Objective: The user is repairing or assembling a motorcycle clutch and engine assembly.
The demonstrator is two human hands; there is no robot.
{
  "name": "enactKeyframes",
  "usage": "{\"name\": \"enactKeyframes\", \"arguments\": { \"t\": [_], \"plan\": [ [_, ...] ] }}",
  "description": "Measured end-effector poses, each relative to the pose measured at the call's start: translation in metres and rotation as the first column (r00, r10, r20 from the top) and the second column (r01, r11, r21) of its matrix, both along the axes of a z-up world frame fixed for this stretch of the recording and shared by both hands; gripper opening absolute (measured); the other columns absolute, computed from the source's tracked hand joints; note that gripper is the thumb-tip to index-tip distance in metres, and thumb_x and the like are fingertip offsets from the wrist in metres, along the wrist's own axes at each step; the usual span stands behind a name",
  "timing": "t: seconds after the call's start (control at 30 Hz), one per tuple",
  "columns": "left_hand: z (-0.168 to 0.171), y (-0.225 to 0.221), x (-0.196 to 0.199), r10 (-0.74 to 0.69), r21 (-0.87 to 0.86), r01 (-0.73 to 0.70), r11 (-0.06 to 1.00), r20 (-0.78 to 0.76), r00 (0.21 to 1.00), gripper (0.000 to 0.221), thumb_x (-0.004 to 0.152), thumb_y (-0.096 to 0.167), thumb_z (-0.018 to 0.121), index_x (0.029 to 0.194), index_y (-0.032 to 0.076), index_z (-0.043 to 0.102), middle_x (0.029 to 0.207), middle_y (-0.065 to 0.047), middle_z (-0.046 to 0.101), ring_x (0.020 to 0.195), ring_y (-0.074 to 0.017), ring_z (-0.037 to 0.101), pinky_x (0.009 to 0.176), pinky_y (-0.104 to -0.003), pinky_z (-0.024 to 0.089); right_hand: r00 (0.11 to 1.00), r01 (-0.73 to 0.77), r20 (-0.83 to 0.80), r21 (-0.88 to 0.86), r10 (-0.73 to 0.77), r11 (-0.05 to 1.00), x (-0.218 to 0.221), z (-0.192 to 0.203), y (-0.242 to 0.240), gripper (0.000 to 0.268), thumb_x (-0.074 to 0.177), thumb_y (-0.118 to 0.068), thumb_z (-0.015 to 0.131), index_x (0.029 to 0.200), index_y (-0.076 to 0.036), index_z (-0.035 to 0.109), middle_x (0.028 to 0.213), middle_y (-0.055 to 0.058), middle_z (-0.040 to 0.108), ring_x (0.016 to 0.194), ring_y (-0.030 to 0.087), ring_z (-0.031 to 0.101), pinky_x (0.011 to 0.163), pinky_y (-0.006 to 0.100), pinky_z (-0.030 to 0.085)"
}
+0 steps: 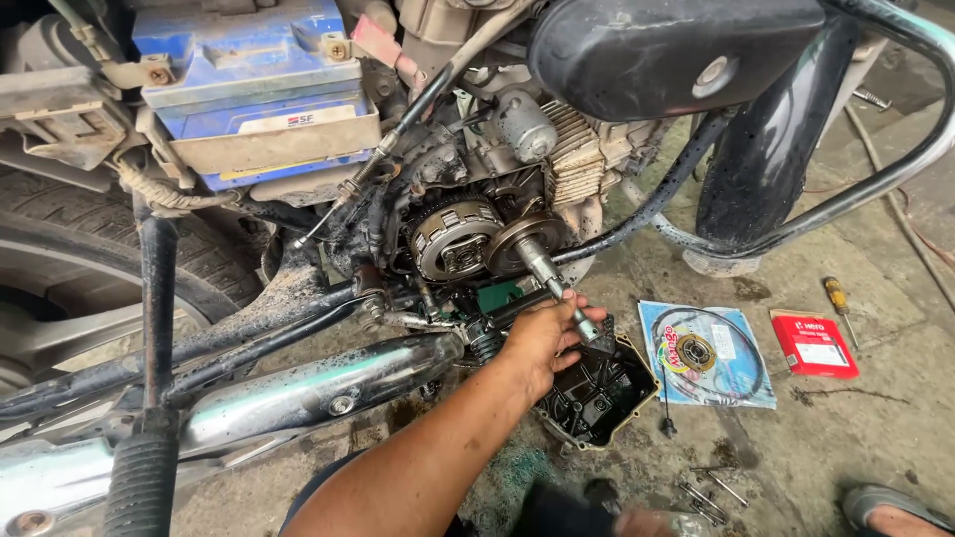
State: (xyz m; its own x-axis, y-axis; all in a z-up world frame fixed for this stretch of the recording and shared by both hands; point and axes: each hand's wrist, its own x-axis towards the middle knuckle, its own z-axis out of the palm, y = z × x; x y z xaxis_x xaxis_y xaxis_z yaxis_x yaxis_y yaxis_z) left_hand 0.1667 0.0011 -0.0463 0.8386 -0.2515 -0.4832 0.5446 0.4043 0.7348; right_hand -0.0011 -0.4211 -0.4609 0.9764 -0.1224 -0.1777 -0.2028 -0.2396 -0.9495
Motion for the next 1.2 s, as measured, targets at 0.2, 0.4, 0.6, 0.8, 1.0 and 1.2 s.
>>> {"name": "enactKeyframes", "arguments": {
  "t": [0.2, 0.4, 0.6, 0.8, 1.0, 1.2],
  "plan": [
    [-0.018, -0.004, 0.011, 0.004, -0.280, -0.012, 0.960, -0.030, 1.000, 0.025, 0.104, 0.037, 0.051, 0.116, 0.016, 0.059, 0.124, -0.004, 0.075, 0.106, -0.0205, 0.066, 0.092, -0.050, 0.048, 0.967, 0.231, -0.023, 0.508, -0.255, 0.830, 0.077, 0.369, 0.225, 0.044, 0.091, -0.024, 0.063, 0.132, -0.008, 0.063, 0.121, 0.001, 0.071, 0.112, 0.016, 0.065, 0.097, 0.033, 0.050],
    [-0.103, -0.012, 0.043, 0.104, -0.389, -0.003, 0.921, 0.240, 0.965, 0.025, 0.107, 0.025, 0.059, 0.117, 0.003, 0.062, 0.119, -0.016, 0.076, 0.100, -0.0225, 0.071, 0.087, -0.036, 0.059, 0.986, 0.008, 0.168, 0.084, -0.022, 0.996, 0.085, 0.338, 0.317, 0.028, 0.096, -0.013, 0.056, 0.114, 0.002, 0.073, 0.103, 0.007, 0.077, 0.096, 0.013, 0.066, 0.089, 0.029, 0.050],
    [-0.033, -0.003, 0.015, 0.027, -0.261, 0.005, 0.965, 0.118, 0.993, 0.023, 0.104, 0.029, 0.055, 0.115, 0.009, 0.061, 0.116, -0.009, 0.075, 0.091, -0.0177, 0.068, 0.079, -0.035, 0.057, 0.992, -0.103, 0.098, 0.331, 0.074, 0.938, 0.056, 0.357, 0.250, 0.028, 0.090, -0.003, 0.058, 0.113, 0.002, 0.074, 0.102, 0.007, 0.078, 0.092, 0.016, 0.069, 0.085, 0.033, 0.053],
    [-0.079, -0.024, 0.040, 0.014, -0.089, 0.004, 0.996, 0.205, 0.979, 0.029, 0.106, 0.037, 0.055, 0.120, 0.015, 0.065, 0.117, -0.001, 0.077, 0.098, -0.0086, 0.064, 0.086, -0.029, 0.047, 0.735, -0.061, 0.603, -0.395, 0.309, 0.917, 0.062, 0.470, 0.317, 0.027, 0.093, -0.012, 0.063, 0.114, 0.004, 0.070, 0.123, 0.016, 0.069, 0.117, 0.031, 0.065, 0.100, 0.040, 0.048],
    [-0.035, -0.017, 0.020, -0.019, -0.020, 0.020, 1.000, 0.063, 0.998, 0.022, 0.104, 0.040, 0.054, 0.117, 0.026, 0.065, 0.112, 0.011, 0.076, 0.094, -0.0075, 0.063, 0.090, -0.033, 0.044, 0.522, -0.622, 0.429, -0.401, 0.738, 0.673, 0.031, 0.485, 0.378, 0.033, 0.095, -0.028, 0.068, 0.110, 0.001, 0.067, 0.119, 0.015, 0.072, 0.117, 0.032, 0.067, 0.105, 0.041, 0.049],
    [-0.058, -0.016, 0.033, -0.057, -0.104, 0.068, 0.992, 0.106, 0.993, 0.021, 0.105, 0.041, 0.053, 0.116, 0.026, 0.063, 0.111, 0.010, 0.076, 0.088, -0.0082, 0.058, 0.086, -0.033, 0.045, 0.790, -0.540, 0.087, -0.372, 0.607, 0.755, 0.053, 0.477, 0.318, 0.045, 0.082, -0.046, 0.073, 0.109, -0.010, 0.076, 0.085, 0.003, 0.084, 0.076, 0.018, 0.081, 0.072, 0.032, 0.062]
  ]
}}
